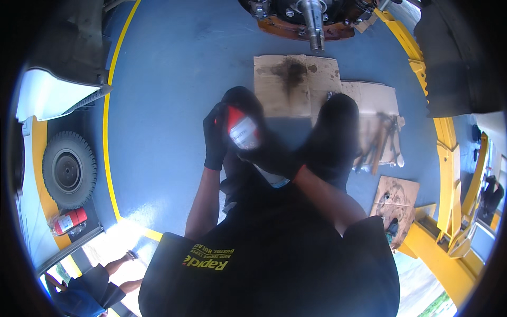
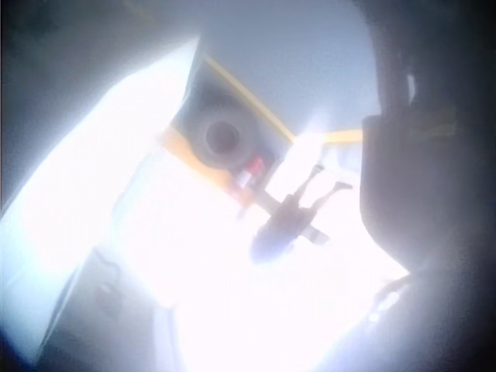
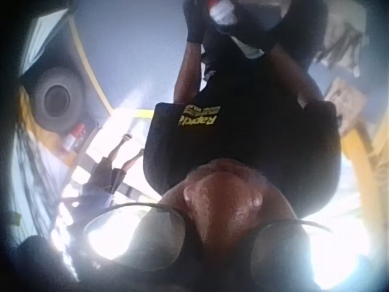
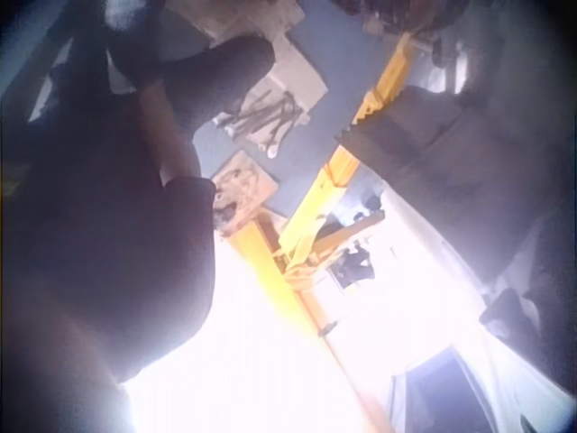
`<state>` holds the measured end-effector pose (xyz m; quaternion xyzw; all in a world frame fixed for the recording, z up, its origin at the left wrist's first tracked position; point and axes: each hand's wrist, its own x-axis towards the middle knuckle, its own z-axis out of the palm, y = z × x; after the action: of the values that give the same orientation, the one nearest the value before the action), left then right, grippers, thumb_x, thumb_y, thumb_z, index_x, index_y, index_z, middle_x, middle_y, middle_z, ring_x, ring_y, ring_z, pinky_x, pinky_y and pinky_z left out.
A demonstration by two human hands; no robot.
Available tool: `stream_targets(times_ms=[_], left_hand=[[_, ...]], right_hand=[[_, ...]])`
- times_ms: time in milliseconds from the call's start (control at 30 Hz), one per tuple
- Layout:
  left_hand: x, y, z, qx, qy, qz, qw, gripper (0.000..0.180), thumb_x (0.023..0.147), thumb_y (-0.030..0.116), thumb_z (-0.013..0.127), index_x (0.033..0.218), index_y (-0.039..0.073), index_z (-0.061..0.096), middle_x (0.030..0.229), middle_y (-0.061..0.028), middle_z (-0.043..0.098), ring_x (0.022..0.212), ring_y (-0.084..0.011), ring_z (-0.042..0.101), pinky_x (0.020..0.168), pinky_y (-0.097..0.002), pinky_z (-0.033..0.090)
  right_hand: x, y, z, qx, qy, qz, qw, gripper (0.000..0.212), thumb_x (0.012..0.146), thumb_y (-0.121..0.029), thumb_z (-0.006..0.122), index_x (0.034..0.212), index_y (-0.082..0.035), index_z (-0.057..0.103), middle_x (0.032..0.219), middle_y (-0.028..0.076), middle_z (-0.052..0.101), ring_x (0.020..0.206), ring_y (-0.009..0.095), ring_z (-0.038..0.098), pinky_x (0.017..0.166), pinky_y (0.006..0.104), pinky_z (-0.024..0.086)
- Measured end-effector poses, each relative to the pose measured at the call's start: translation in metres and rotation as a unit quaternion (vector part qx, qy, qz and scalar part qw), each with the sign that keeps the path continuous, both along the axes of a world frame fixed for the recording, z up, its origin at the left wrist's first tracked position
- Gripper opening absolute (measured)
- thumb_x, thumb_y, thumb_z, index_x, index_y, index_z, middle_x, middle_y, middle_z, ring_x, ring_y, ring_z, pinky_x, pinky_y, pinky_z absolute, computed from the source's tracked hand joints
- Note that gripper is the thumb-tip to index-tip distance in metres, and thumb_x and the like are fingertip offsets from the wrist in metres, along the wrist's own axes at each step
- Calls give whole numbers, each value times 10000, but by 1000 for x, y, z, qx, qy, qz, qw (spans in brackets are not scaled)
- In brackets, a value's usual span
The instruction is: The person cleans a vehicle brake assembly using a rag and a spray can. They wipe the hub and surrounding components, then spray lubricant onto the assembly and continue wiping.
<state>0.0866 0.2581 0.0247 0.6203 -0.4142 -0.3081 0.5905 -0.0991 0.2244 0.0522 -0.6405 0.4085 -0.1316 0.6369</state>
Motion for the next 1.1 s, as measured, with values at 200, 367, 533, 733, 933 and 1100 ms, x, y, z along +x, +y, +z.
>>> stream_targets(times_ms=[200, 367, 533, 733, 933, 1100], left_hand=[[20, 4, 16, -3, 32, -62, 998, 308, 1094, 177, 586, 1197, -63, 748, 1135, -118, 790, 1047, -168, 700, 957, -338, 543], [29, -4, 21, -52, 20, -76, 996, 281, 1090, 150, 562, 1195, -55, 723, 1111, -128, 776, 1021, -191, 712, 953, -348, 551], [37, -3, 34, -67, -52, -124, 989, 259, 1087, 69, 486, 1159, -41, 709, 1172, -115, 731, 1038, -199, 696, 949, -337, 550], [40, -12, 47, -108, -77, -123, 983, 220, 1032, 95, 566, 1138, -54, 688, 1048, -155, 743, 952, -230, 722, 881, -364, 562], [35, -28, 45, -142, -128, -123, 974, 224, 1041, 116, 566, 1144, -41, 689, 1035, -163, 740, 951, -254, 725, 876, -379, 560], [55, -66, 70, -89, -153, -202, 963, 235, 1078, 142, 566, 1214, -27, 654, 1226, -193, 718, 1108, -284, 713, 974, -398, 549]], right_hand=[[5, -10, 17, -109, 84, 92, 986, 712, 833, -456, 902, 1255, 21, 584, 1115, 260, 748, 1038, 445, 750, 898, 513, 581], [9, -21, 33, -207, 128, 121, 962, 714, 827, -493, 887, 1223, 7, 567, 1075, 269, 742, 1024, 455, 747, 885, 526, 577], [9, -24, 61, -208, 110, 125, 964, 709, 808, -464, 891, 1237, -2, 567, 1062, 274, 735, 1017, 468, 741, 877, 530, 574], [11, -20, 68, -268, 73, 84, 957, 679, 801, -435, 883, 1235, -14, 574, 1038, 269, 728, 993, 470, 737, 860, 528, 575], [15, -29, 65, -314, 123, 79, 938, 645, 815, -408, 885, 1229, -20, 580, 1017, 239, 722, 967, 455, 735, 846, 520, 578], [27, -70, 51, -356, 58, 47, 931, 593, 824, -357, 901, 1208, -27, 593, 1062, 216, 732, 1006, 441, 733, 866, 502, 575]])
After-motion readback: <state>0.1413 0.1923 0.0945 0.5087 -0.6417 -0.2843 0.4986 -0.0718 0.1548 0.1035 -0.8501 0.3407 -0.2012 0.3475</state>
